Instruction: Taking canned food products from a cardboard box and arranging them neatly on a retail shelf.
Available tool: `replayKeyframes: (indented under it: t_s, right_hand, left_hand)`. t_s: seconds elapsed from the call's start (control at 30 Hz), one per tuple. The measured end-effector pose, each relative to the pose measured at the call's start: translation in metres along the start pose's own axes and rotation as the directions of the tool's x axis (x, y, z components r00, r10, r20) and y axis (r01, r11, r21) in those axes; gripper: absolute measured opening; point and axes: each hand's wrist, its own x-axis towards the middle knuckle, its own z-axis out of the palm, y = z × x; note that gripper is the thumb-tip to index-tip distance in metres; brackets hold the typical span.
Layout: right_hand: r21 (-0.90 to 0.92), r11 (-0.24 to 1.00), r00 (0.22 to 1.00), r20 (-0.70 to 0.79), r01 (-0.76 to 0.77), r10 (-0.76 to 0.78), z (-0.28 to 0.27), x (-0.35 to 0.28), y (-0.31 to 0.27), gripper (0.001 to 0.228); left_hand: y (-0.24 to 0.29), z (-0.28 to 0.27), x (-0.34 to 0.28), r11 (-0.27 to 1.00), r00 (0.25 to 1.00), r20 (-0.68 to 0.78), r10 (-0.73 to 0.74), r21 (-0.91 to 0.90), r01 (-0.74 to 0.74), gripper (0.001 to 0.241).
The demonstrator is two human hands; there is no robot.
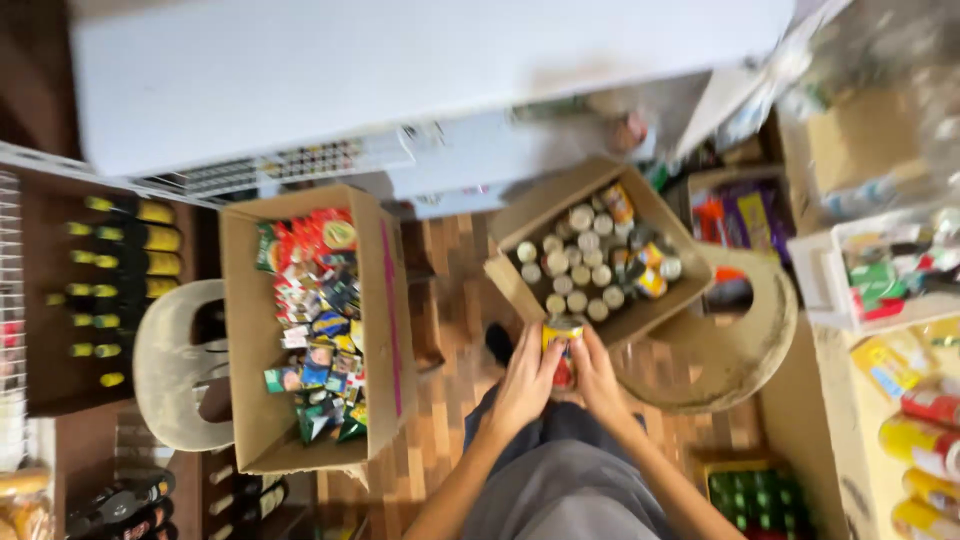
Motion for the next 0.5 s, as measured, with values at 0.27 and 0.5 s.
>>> replayKeyframes:
  t_s: [0.27,0.5]
  right_hand:
    - [-0.044,0.982,0.983,0.02,-0.183,0.184,0.047,-0.035,-0.044,0.037]
    - [-0.078,0.969,0.97,0.078,0.236,-0.23,0.074,-0.019,-0.094,0.052]
  left_hand:
    - [0.042,-0.02,-0.059,0.998,0.985,-0.164,-0.06,-0.039,0.054,0.042]
    - [0.067,-0.045,-0.055,0.978,0.928,-0.331,0.17,-0.055,-0.199,0.041]
